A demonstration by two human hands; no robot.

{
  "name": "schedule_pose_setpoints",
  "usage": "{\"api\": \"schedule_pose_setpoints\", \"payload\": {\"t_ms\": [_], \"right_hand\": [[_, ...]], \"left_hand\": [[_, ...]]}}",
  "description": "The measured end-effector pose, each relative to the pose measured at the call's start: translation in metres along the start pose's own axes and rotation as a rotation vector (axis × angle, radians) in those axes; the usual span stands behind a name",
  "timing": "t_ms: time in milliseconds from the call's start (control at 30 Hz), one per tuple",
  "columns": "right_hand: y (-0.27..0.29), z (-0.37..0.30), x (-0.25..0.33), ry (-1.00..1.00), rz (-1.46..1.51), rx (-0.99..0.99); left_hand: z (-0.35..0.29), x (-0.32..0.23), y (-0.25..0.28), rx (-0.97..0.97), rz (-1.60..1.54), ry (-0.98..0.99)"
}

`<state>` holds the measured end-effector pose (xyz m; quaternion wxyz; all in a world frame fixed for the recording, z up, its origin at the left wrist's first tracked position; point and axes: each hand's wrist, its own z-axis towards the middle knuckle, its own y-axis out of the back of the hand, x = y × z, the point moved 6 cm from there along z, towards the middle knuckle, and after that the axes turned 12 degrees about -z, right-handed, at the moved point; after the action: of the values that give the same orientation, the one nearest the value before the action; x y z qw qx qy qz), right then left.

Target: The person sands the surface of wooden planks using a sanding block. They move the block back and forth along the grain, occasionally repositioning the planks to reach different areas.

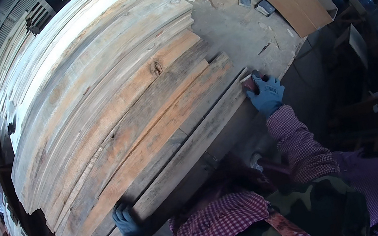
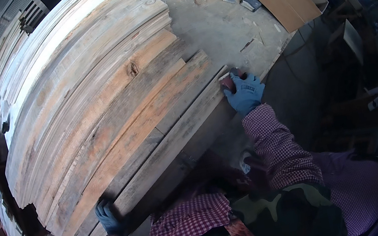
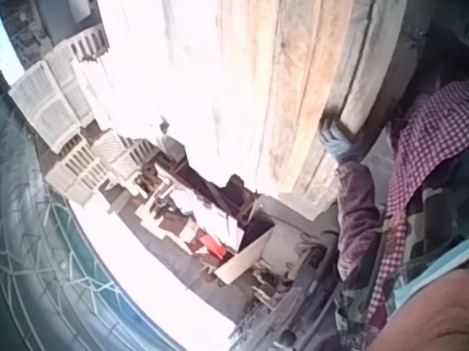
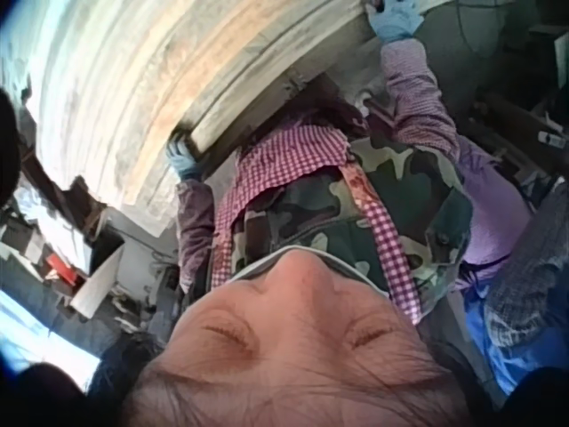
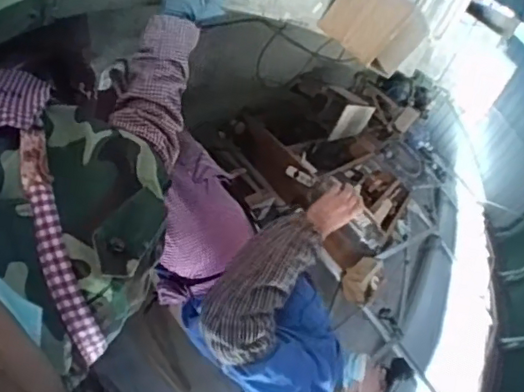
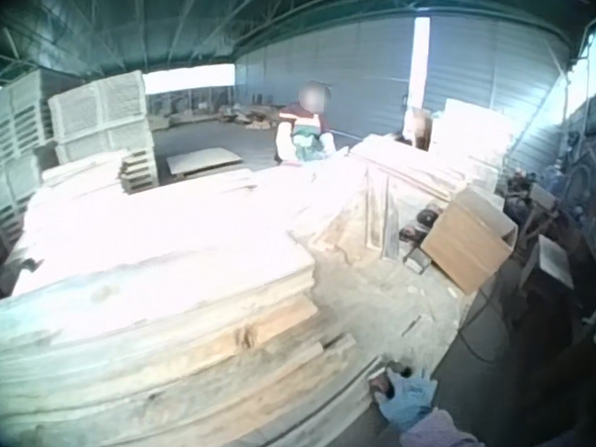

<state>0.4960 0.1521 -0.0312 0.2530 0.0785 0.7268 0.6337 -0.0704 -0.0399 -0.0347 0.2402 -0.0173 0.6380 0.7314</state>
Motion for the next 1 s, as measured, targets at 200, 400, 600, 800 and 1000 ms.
{"api": "schedule_pose_setpoints", "payload": {"t_ms": [200,400,600,800,1000], "right_hand": [[0.042,-0.148,0.110,0.706,0.290,-0.182],[0.032,-0.110,0.089,0.610,0.246,-0.143],[0.010,0.028,0.011,0.090,0.053,-0.034],[0.015,0.003,0.024,-0.039,0.033,0.025],[0.032,-0.099,0.063,0.358,0.115,-0.104]], "left_hand": [[-0.002,0.004,0.000,0.019,-0.015,0.003],[-0.008,0.005,0.001,0.016,-0.027,0.041],[-0.007,0.007,-0.002,0.019,-0.041,0.044],[-0.001,0.007,-0.001,0.011,-0.037,0.041],[-0.004,0.005,-0.001,0.032,-0.053,0.068]]}}
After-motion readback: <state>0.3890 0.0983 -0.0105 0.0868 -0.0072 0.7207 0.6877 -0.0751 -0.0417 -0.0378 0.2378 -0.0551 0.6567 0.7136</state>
